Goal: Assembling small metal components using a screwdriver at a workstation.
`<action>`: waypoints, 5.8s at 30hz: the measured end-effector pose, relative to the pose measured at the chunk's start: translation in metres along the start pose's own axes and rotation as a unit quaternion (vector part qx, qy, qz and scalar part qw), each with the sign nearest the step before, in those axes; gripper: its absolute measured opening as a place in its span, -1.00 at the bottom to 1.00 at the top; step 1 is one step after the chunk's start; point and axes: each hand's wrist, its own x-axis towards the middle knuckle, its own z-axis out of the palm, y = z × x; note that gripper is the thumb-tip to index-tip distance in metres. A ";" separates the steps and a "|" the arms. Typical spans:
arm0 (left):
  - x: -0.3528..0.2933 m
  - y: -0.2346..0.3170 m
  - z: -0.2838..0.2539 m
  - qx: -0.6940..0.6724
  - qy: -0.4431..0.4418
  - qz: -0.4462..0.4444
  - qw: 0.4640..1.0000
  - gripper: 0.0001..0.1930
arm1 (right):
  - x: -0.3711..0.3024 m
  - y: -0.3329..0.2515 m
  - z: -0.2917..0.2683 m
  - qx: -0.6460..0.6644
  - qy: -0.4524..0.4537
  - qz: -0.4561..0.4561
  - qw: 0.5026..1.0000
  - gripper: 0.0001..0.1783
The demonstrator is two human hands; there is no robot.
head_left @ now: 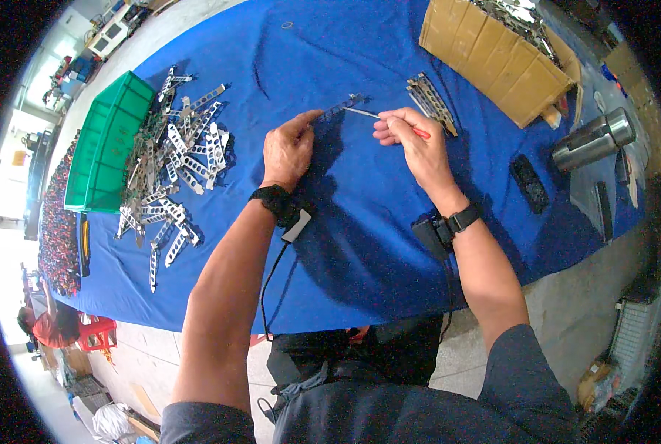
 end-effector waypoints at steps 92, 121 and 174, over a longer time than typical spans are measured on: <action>0.000 -0.003 0.003 -0.013 -0.008 -0.003 1.000 -0.70 | -0.001 -0.003 0.002 -0.004 0.002 -0.012 1.000 -0.73; -0.001 0.001 0.000 -0.003 -0.003 0.001 1.000 -0.69 | 0.001 0.000 0.000 0.037 0.008 -0.007 0.999 -0.73; -0.001 0.001 0.000 0.000 -0.020 -0.022 1.000 -0.70 | 0.000 -0.001 -0.002 -0.003 0.003 -0.006 1.000 -0.72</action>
